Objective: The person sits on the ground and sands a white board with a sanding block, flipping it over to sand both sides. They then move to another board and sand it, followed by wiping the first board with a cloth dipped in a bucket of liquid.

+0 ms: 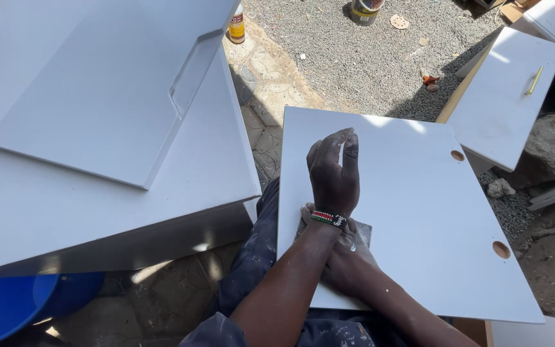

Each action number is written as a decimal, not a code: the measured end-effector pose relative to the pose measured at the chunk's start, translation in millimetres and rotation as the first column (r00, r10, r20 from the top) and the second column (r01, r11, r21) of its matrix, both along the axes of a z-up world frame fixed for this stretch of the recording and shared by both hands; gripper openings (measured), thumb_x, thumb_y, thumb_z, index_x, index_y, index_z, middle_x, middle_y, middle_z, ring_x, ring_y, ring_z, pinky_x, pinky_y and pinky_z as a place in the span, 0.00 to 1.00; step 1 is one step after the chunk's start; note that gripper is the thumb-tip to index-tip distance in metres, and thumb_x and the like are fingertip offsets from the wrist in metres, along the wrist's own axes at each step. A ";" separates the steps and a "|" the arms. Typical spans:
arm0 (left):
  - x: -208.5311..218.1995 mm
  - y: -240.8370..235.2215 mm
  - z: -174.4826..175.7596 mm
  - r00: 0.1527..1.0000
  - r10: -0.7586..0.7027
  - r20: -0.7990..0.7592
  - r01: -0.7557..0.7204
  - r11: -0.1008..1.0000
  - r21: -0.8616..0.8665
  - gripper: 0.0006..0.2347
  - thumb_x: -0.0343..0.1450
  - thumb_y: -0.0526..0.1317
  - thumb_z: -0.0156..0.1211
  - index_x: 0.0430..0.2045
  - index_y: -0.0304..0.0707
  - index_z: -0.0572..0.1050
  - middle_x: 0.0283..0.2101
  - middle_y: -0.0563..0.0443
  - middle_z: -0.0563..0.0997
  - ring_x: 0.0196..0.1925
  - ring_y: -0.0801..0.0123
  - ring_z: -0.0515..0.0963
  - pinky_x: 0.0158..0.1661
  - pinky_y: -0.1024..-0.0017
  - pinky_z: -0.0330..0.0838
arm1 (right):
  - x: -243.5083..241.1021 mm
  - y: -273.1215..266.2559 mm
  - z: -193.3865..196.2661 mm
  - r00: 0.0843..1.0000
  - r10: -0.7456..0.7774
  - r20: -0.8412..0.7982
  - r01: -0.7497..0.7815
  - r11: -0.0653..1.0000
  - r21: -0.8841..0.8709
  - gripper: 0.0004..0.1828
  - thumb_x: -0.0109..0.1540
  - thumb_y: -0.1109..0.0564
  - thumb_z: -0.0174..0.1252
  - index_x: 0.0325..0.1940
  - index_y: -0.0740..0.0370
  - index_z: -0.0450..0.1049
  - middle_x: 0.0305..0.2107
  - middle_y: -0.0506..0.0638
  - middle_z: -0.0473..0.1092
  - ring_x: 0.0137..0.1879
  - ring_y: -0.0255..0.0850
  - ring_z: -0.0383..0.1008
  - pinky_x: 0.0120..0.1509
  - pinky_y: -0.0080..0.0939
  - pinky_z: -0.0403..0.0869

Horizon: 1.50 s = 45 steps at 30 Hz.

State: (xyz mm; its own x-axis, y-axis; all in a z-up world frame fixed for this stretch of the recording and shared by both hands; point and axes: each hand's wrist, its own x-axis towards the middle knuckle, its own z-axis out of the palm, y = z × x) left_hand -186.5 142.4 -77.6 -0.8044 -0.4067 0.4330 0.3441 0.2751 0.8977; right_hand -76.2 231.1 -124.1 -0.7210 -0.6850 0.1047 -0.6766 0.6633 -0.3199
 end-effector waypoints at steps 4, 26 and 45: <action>-1.9 -22.6 -9.2 0.990 0.115 -0.080 -0.116 0.993 -0.009 0.13 0.90 0.47 0.56 0.61 0.43 0.84 0.62 0.50 0.90 0.68 0.53 0.87 0.79 0.51 0.61 | -58.7 12.8 -55.2 0.997 -0.067 0.023 0.066 0.997 0.031 0.32 0.66 0.36 0.56 0.69 0.49 0.81 0.71 0.57 0.75 0.84 0.67 0.60 0.84 0.76 0.52; -31.4 -2.2 -17.2 0.989 0.054 0.138 -0.037 0.992 -0.120 0.20 0.89 0.49 0.58 0.66 0.28 0.78 0.66 0.32 0.85 0.72 0.36 0.84 0.74 0.45 0.70 | -241.0 52.4 -104.6 0.963 -0.235 -0.132 0.255 0.953 0.160 0.37 0.79 0.34 0.56 0.91 0.46 0.68 0.93 0.36 0.54 0.98 0.44 0.46 0.97 0.51 0.58; 18.0 22.7 -54.1 0.569 -0.048 0.821 0.788 0.318 -0.528 0.37 0.88 0.64 0.38 0.92 0.44 0.51 0.96 0.40 0.45 0.97 0.51 0.39 0.90 0.42 0.27 | 26.5 183.2 15.9 0.613 -0.756 0.229 0.641 0.646 0.415 0.47 0.83 0.24 0.30 0.99 0.51 0.50 0.96 0.52 0.44 1.00 0.50 0.36 1.00 0.58 0.41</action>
State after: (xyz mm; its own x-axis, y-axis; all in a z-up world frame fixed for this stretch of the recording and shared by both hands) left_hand -168.4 165.1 -131.6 -0.8801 0.3195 -0.3511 0.2013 0.9210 0.3335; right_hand -49.7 414.4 -108.3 -0.9293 0.0917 -0.3577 0.1583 0.9741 -0.1614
